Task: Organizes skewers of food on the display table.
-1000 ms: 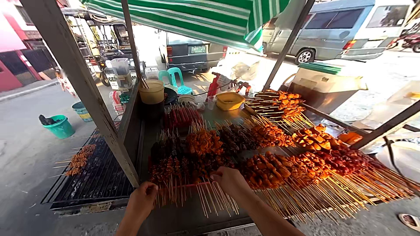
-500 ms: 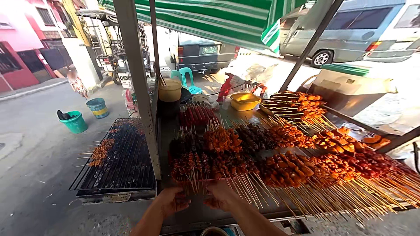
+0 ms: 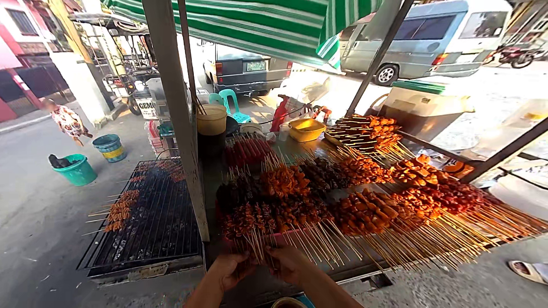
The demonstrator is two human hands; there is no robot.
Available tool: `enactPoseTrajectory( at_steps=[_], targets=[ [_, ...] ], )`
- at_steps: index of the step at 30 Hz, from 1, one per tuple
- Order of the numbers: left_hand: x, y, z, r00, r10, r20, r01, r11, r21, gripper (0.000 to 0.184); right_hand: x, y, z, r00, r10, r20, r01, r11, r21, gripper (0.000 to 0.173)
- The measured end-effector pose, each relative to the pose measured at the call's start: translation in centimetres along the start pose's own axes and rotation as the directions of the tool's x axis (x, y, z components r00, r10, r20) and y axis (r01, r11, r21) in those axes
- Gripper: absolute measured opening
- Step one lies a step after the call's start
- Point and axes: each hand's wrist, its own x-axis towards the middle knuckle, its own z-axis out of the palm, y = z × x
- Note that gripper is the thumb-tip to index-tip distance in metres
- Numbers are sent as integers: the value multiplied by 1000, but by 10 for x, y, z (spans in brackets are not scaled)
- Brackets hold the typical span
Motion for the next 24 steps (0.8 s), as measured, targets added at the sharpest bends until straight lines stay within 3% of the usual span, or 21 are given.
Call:
enactPoseTrajectory(
  at_steps=[7,9,10,12,14,15,20,24],
  targets=[
    [5,-1,-1,999,-30,12,30,1000,9,26,8,10,-7,1000,23,-20,-23,999,-34,39],
    [4,-2,4,1000,-23,-20,22,1000,-7,27,-3,5,-6,999,-11,-31,2,966,-260,46],
    [2,-1,5,999,-21,-33,21,1000,6,28,-13,0,-6,998,-48,-34,27,882,-471,52],
    [-2,-1,2,999,-3,-47,6,997,78,29,-46,-17,-5,990,-138,-12,67,556,-829,59],
    [-7,2,-5,997,46,-66,-34,984,173,29,-75,-37,-6,976,-210,56,122,318,-940,56],
    [-11,4,-9,994,72,-82,-52,974,222,30,-81,-46,-7,965,-248,90,159,276,-948,53],
    [-37,13,-24,971,194,-143,-97,858,504,39,-74,-52,8,934,-284,219,310,333,-890,43],
    [-73,23,-51,952,304,-27,-213,723,658,39,-92,-31,13,858,-254,446,510,326,-796,36]
  ],
)
